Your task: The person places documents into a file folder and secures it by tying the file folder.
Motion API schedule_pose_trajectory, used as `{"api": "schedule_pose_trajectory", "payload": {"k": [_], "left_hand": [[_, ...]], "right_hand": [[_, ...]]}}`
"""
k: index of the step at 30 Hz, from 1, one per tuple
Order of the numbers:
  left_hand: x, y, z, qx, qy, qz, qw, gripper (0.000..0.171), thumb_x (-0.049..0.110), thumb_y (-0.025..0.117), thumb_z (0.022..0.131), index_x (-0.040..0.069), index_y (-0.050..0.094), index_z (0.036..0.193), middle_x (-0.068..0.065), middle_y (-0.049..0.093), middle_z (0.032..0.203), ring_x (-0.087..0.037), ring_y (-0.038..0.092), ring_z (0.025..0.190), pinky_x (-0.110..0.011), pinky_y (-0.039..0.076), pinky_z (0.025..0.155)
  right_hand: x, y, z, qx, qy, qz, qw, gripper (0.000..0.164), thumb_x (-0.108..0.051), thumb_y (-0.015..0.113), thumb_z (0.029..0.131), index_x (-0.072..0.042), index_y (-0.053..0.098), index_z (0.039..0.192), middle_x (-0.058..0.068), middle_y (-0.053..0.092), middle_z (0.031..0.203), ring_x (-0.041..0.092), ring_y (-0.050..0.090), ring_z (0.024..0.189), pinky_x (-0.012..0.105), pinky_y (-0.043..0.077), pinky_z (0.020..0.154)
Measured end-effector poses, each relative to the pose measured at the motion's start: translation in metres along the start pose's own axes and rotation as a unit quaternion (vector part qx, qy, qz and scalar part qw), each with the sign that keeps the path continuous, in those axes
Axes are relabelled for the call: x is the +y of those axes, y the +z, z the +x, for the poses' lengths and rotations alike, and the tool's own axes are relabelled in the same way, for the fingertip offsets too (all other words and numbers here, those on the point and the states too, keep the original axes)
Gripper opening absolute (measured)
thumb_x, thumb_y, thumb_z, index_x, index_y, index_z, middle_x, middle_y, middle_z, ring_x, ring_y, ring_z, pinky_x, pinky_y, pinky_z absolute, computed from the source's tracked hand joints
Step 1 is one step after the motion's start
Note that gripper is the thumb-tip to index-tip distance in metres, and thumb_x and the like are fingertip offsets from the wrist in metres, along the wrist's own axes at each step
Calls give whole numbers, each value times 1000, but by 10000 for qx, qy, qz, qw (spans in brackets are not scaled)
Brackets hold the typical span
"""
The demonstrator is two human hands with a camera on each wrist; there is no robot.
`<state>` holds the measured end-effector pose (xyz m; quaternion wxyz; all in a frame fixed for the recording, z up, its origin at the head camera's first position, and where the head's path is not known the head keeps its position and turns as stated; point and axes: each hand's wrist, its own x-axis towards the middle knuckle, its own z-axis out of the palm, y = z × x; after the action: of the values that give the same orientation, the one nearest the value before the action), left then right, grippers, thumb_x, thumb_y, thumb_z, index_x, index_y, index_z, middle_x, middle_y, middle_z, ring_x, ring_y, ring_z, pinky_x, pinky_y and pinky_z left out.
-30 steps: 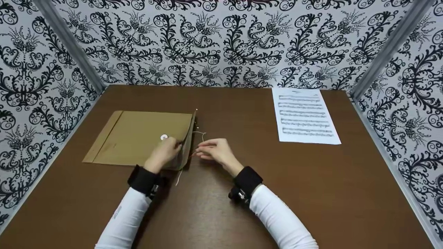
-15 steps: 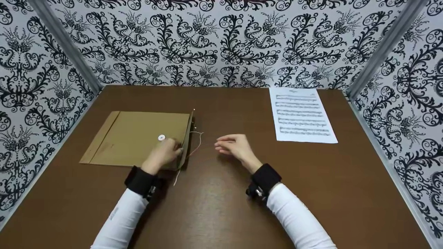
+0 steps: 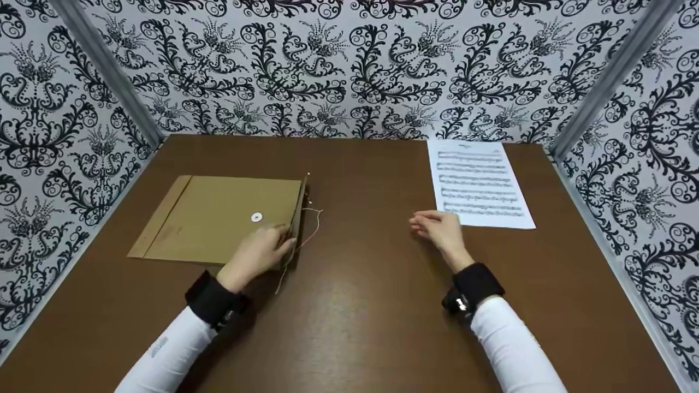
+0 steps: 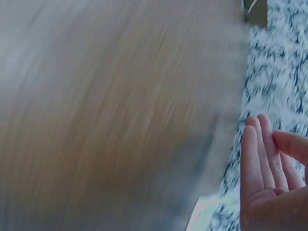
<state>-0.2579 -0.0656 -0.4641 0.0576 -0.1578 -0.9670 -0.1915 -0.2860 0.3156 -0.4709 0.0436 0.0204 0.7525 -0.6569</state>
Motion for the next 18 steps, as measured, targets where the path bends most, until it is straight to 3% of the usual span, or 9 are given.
{"api": "schedule_pose_trajectory", "payload": {"k": [3,7,10,14,16,18], "left_hand": [[8,0,-5,12,158,-34,9999,42,28,65,100,-2,67,129,-21,71,127,-41,73,105,-53,61,85],[18,1,-12,149,452,-5,9989,43,27,66,99,-1,65,132,-19,69,133,-39,72,113,-51,61,89],[26,2,-18,223,725,113,9971,43,26,68,98,-1,65,133,-18,69,134,-36,71,117,-48,61,91],[35,3,-24,325,1091,348,9929,44,26,69,97,0,66,132,-17,69,133,-32,70,118,-44,62,90],[38,4,-27,355,1242,430,9907,44,27,69,97,0,66,132,-16,70,132,-31,70,118,-42,63,89],[40,6,-29,368,1407,479,9882,43,27,69,97,1,67,132,-15,70,132,-29,70,119,-41,63,87]], "right_hand": [[4,-23,-4,298,-49,-290,9991,51,-11,59,103,26,46,136,-14,79,86,1,76,83,20,61,81],[9,-49,-7,670,-45,-391,9970,52,-9,55,104,27,40,138,-19,77,79,-3,75,78,17,61,78],[10,-66,-9,932,-26,-242,9953,28,-6,55,103,8,63,126,-19,75,73,-4,74,73,15,60,74],[13,-87,-10,1361,-66,-579,9890,26,-6,52,103,7,66,121,-28,69,66,-11,68,67,10,57,71],[16,-96,-9,1683,-55,-1269,9775,42,-9,50,103,22,54,131,-33,65,64,-16,64,65,6,55,68],[20,-105,-8,2065,-70,-2206,9532,43,-14,51,103,20,59,128,-20,73,65,-19,60,67,5,51,67]]}}
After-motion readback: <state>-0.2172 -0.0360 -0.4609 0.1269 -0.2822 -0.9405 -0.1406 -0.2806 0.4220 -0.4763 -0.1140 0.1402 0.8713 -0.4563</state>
